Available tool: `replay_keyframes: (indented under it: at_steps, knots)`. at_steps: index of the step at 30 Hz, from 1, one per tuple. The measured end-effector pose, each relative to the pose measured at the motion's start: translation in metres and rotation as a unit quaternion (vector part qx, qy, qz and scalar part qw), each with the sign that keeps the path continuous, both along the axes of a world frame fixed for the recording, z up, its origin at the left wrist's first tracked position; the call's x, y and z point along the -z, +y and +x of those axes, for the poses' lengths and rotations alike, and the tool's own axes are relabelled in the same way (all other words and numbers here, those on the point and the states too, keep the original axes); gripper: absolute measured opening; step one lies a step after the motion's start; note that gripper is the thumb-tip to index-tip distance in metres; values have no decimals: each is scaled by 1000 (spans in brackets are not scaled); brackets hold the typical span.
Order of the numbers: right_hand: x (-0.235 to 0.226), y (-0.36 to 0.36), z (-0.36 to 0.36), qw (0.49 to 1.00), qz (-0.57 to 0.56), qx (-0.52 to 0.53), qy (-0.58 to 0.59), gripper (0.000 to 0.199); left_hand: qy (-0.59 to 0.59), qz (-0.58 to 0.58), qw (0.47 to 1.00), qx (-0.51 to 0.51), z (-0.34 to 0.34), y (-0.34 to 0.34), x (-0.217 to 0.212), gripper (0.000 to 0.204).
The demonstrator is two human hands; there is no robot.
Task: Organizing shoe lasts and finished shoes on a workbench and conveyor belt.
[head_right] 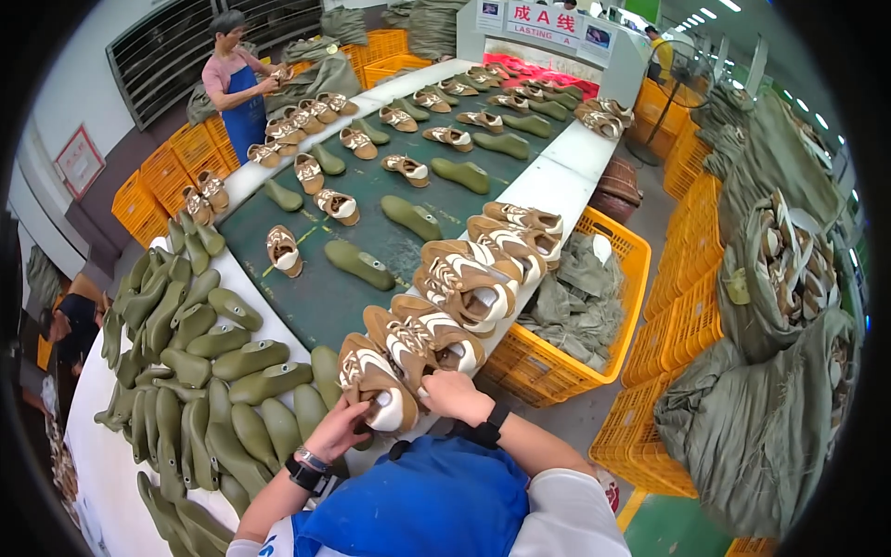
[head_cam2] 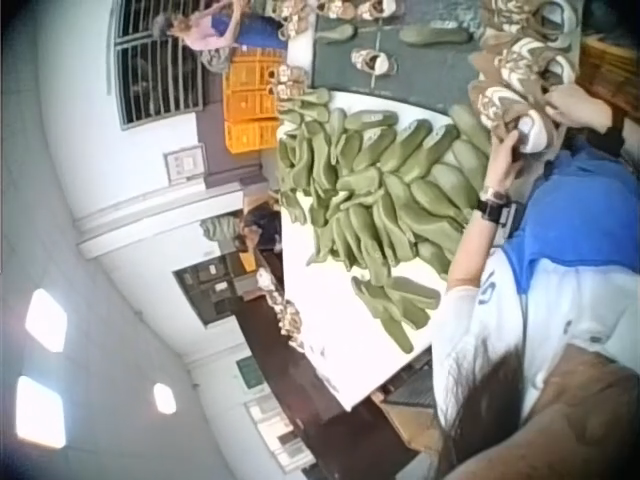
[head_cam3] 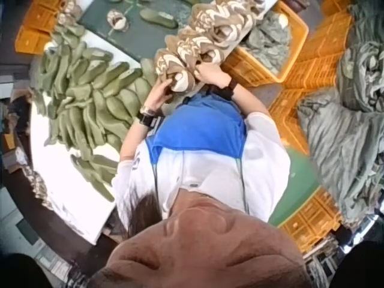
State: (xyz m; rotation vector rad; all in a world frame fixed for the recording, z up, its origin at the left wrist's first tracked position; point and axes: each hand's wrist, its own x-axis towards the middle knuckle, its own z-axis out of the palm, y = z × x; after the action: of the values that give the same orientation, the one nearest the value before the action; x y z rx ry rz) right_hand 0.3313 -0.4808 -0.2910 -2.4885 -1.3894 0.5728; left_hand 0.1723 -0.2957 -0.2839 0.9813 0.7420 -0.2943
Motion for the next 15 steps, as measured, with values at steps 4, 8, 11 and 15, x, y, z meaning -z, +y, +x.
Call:
replay_keyframes:
  at_steps: [4,8,11,15]
  knots:
    - [-26,1,9,996,91,15,13,25,-61,17,995,-82,-11,3,-20,70]
    - [-65,4,24,974,212,-72,9,28,-181,156,945,-221,-45,0,-13,58]
    - [-126,17,15,932,233,-79,265,28,-163,312,897,-268,-78,-6,-16,44]
    - [-207,59,-13,787,284,-355,417,15,-75,442,791,-417,-153,-13,-8,38]
